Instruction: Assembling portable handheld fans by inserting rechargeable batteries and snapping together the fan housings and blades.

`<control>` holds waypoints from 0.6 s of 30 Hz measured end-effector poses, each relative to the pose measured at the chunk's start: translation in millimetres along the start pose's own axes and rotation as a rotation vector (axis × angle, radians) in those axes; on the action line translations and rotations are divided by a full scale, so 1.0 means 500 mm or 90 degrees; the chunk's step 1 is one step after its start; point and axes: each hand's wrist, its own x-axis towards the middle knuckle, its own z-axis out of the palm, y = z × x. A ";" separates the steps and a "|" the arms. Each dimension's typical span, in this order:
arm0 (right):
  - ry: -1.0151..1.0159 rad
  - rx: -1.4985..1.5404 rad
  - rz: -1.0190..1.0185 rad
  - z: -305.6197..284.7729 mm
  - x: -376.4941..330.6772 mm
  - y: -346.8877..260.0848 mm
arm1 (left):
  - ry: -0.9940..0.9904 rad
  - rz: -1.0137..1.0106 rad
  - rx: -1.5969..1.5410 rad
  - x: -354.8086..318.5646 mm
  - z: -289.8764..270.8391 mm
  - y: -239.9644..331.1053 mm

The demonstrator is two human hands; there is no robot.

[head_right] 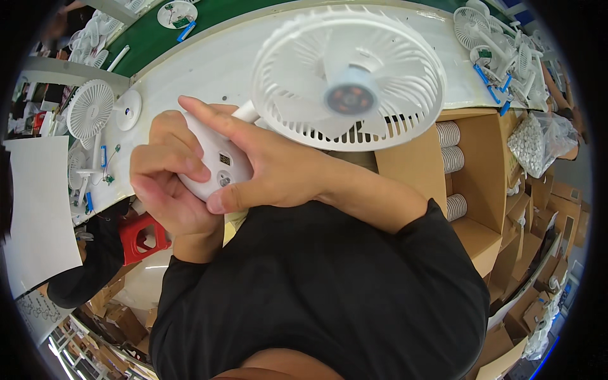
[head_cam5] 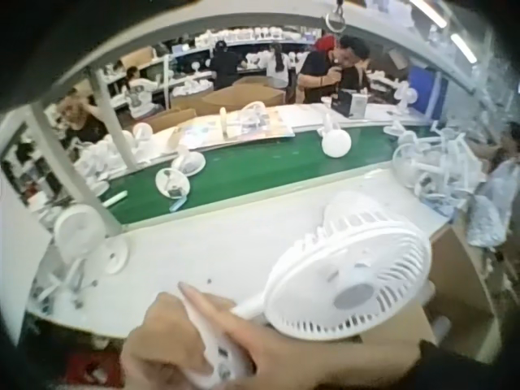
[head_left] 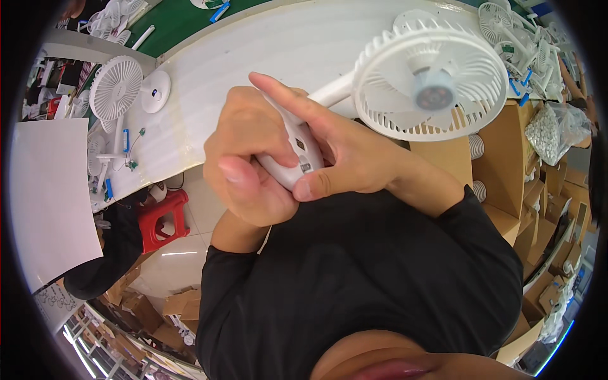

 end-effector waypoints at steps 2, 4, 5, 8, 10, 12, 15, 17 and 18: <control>-0.013 -0.023 -0.007 0.001 -0.002 0.006 | 0.016 0.017 -0.035 0.002 0.009 0.001; 0.026 0.033 -0.023 0.020 -0.002 0.017 | 0.104 -0.138 -0.053 0.026 0.018 0.022; 0.046 0.061 -0.031 0.031 -0.001 0.021 | 0.148 -0.216 -0.062 0.038 0.019 0.032; 0.062 0.072 -0.045 0.033 0.017 0.013 | 0.151 -0.272 -0.117 0.054 -0.003 0.030; 0.076 0.043 -0.048 0.033 0.017 0.008 | 0.063 -0.246 -0.218 0.039 -0.028 0.018; 0.083 0.027 -0.049 0.028 0.015 -0.002 | 0.019 -0.231 -0.269 0.032 -0.031 0.014; -0.057 -0.108 -0.090 0.008 0.021 -0.043 | -0.027 -0.019 -0.080 0.009 -0.026 0.019; -0.105 -0.156 -0.102 0.012 0.012 -0.035 | -0.041 0.054 -0.019 -0.004 -0.026 0.022; -0.075 -0.190 -0.124 0.021 0.000 -0.016 | -0.038 -0.013 -0.079 -0.009 -0.027 0.023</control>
